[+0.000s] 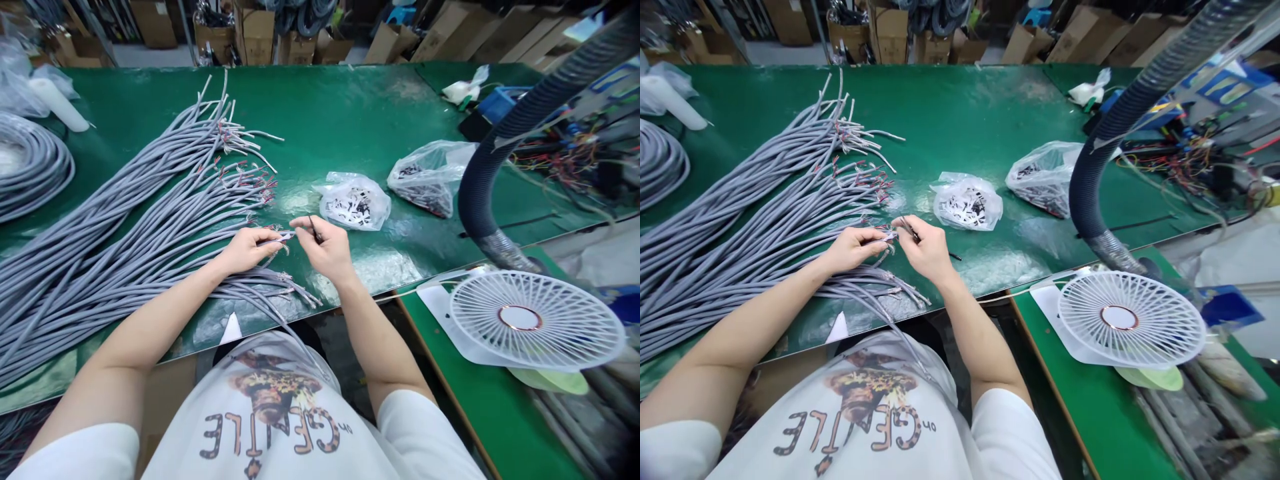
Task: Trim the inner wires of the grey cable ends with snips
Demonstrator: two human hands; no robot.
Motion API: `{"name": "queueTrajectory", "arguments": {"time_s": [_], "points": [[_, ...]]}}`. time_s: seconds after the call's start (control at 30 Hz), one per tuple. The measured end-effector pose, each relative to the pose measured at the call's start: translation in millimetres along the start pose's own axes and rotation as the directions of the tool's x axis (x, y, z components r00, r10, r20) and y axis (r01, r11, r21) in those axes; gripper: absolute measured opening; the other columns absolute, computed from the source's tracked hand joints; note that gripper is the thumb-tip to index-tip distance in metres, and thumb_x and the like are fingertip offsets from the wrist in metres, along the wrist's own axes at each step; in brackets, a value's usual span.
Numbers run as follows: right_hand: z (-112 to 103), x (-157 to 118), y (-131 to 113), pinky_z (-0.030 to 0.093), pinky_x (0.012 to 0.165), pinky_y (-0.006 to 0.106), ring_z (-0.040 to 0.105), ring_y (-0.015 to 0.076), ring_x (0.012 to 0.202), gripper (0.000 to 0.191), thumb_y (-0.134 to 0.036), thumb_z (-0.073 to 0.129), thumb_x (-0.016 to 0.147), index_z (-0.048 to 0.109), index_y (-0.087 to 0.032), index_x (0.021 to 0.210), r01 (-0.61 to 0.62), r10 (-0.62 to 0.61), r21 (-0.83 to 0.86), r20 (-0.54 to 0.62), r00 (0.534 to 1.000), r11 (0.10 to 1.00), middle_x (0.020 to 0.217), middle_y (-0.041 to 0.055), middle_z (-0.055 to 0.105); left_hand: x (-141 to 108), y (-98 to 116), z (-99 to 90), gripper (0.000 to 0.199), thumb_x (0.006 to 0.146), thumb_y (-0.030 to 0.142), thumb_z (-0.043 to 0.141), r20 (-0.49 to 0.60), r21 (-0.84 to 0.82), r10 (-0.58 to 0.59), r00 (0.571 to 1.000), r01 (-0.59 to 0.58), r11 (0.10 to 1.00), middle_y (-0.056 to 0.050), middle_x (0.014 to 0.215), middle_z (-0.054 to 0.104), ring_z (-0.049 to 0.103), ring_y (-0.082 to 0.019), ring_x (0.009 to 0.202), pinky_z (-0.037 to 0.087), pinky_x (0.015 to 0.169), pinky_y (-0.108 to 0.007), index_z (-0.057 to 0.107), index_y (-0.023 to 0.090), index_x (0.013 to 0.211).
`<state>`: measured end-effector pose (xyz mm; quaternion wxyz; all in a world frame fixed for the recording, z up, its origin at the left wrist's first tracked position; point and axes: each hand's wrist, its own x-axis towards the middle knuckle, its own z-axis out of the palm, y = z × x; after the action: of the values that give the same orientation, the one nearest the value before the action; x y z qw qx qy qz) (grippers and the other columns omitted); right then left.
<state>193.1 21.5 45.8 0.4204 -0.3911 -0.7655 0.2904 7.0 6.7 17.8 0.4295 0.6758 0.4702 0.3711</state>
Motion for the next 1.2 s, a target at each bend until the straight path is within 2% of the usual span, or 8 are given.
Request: {"name": "queueTrajectory", "arguments": {"time_s": [0.17, 0.37, 0.5, 0.6, 0.8, 0.9, 1.07, 1.2], "points": [[-19, 5, 5, 0.039, 0.059, 0.022, 0.055, 0.0105, 0.06, 0.031, -0.019, 0.051, 0.082, 0.066, -0.015, 0.108, 0.167, -0.12, -0.132, 0.307, 0.944, 0.977, 0.087, 0.0047, 0.07, -1, 0, 0.6, 0.035, 0.077, 0.039, 0.058, 0.02, 0.002, -0.02, 1.0, 0.02, 1.0, -0.001, 0.064, 0.063, 0.051, -0.011, 0.057, 0.042, 0.058, -0.022, 0.073, 0.01, 0.091], [-13, 20, -2, 0.026, 0.054, 0.024, 0.045, 0.0115, 0.054, 0.019, -0.022, 0.05, 0.083, 0.063, -0.015, 0.071, 0.165, 0.015, -0.363, 0.445, 0.895, 0.917, 0.059, 0.0015, 0.057, -3, 1, 3.7, 0.031, 0.076, 0.036, 0.06, 0.057, 0.066, 0.007, 0.998, -0.011, 0.998, -0.003, 0.077, 0.071, 0.058, -0.013, 0.064, 0.044, 0.062, -0.022, 0.073, 0.012, 0.09], [-13, 28, 3, 0.023, 0.053, 0.024, 0.034, 0.009, 0.052, 0.026, -0.027, 0.048, 0.086, 0.056, -0.015, 0.064, 0.082, 0.056, -0.253, 0.495, 0.867, 0.964, 0.053, -0.0031, 0.043, -4, 1, 3.6, 0.032, 0.075, 0.037, 0.061, 0.056, 0.069, -0.02, 0.998, 0.016, 0.997, -0.004, 0.079, 0.073, 0.06, -0.014, 0.066, 0.045, 0.064, -0.023, 0.074, 0.012, 0.09], [-17, 30, 8, 0.026, 0.054, 0.023, 0.036, 0.0086, 0.056, 0.027, -0.031, 0.049, 0.086, 0.06, -0.013, 0.069, 0.006, 0.074, -0.145, 0.536, 0.841, 0.989, 0.057, -0.003, 0.046, -4, 0, 3.3, 0.031, 0.075, 0.037, 0.062, 0.059, 0.054, -0.036, 0.998, 0.033, 0.998, -0.004, 0.079, 0.073, 0.061, -0.014, 0.066, 0.045, 0.065, -0.023, 0.074, 0.012, 0.089], [-19, 34, 18, 0.03, 0.056, 0.022, 0.04, 0.0086, 0.058, 0.024, -0.03, 0.051, 0.084, 0.063, -0.012, 0.076, -0.019, 0.013, 0.001, 0.687, 0.726, 1.0, 0.061, -0.0026, 0.051, -5, 3, 2.6, 0.031, 0.073, 0.038, 0.064, 0.106, 0.066, -0.065, 0.992, 0.059, 0.996, -0.003, 0.075, 0.071, 0.058, -0.012, 0.063, 0.043, 0.06, -0.022, 0.074, 0.011, 0.084], [-10, 34, 28, 0.03, 0.057, 0.022, 0.039, 0.0086, 0.058, 0.023, -0.031, 0.051, 0.084, 0.061, -0.012, 0.074, -0.023, -0.016, 0.058, 0.601, 0.799, 0.998, 0.062, -0.0027, 0.05, -5, 6, -0.4, 0.031, 0.072, 0.037, 0.064, 0.091, 0.023, -0.1, 0.991, 0.099, 0.995, -0.003, 0.071, 0.069, 0.055, -0.011, 0.058, 0.041, 0.057, -0.022, 0.073, 0.01, 0.085], [12, 20, 36, 0.033, 0.059, 0.023, 0.04, 0.0096, 0.06, 0.027, -0.036, 0.051, 0.085, 0.054, -0.015, 0.069, -0.073, 0.007, 0.167, 0.362, 0.932, 0.983, 0.062, -0.0027, 0.047, 0, 3, -4.9, 0.029, 0.074, 0.035, 0.06, -0.086, -0.127, -0.115, 0.99, 0.104, 0.986, 0.0, 0.055, 0.059, 0.049, -0.009, 0.051, 0.039, 0.054, -0.022, 0.072, 0.01, 0.083], [28, 0, 26, 0.032, 0.056, 0.023, 0.036, 0.0092, 0.055, 0.028, -0.035, 0.048, 0.088, 0.048, -0.018, 0.066, -0.057, 0.04, 0.11, 0.153, 0.987, 0.992, 0.058, -0.0044, 0.04, 4, -3, -2.4, 0.031, 0.074, 0.033, 0.063, -0.161, -0.232, -0.092, 0.983, 0.053, 0.971, -0.005, 0.073, 0.068, 0.055, -0.01, 0.058, 0.045, 0.059, -0.023, 0.069, 0.009, 0.093]]}}
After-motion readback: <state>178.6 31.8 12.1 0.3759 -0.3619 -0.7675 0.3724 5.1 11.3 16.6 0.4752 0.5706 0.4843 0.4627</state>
